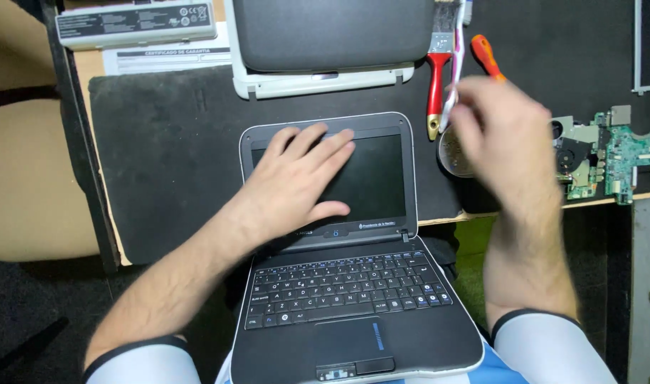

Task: Assembling the screen bezel of a laptop by fastening screws and snapping the plastic frame into place.

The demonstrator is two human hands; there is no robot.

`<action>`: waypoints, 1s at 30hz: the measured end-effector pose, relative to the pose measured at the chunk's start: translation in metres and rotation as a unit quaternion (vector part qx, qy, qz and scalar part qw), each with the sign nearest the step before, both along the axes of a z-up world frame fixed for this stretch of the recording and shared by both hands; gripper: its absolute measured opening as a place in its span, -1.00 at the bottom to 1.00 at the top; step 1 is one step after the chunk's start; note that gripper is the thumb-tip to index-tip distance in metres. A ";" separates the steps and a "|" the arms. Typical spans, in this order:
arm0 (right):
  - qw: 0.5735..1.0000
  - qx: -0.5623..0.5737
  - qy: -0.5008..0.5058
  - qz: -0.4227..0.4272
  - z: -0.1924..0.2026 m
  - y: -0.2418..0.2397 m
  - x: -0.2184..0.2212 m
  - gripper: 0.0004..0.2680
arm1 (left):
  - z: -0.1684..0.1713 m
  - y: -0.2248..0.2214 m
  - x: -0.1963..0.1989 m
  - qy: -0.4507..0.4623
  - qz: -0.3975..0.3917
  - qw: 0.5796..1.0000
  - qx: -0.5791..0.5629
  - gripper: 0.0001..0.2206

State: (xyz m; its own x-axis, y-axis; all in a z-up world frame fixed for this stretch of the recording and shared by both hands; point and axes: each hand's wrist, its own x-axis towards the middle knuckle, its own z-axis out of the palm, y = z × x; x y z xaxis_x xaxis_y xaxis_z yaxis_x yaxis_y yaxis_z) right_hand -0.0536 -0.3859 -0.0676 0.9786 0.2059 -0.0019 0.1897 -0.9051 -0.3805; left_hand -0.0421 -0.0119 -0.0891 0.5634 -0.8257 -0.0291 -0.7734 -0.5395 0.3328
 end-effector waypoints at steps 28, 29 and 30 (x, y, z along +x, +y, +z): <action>0.881 0.381 -0.177 -0.217 -0.072 -0.021 -0.071 -0.67 | -0.051 -0.088 0.048 -0.011 -0.051 0.992 -0.118 -0.45; 0.883 0.380 -0.196 -0.192 -0.082 -0.026 -0.074 -0.68 | -0.050 -0.088 0.047 0.007 -0.049 0.993 -0.106 -0.46; 0.885 0.378 -0.215 -0.167 -0.091 -0.030 -0.076 -0.63 | -0.049 -0.088 0.047 0.026 -0.047 0.994 -0.093 -0.45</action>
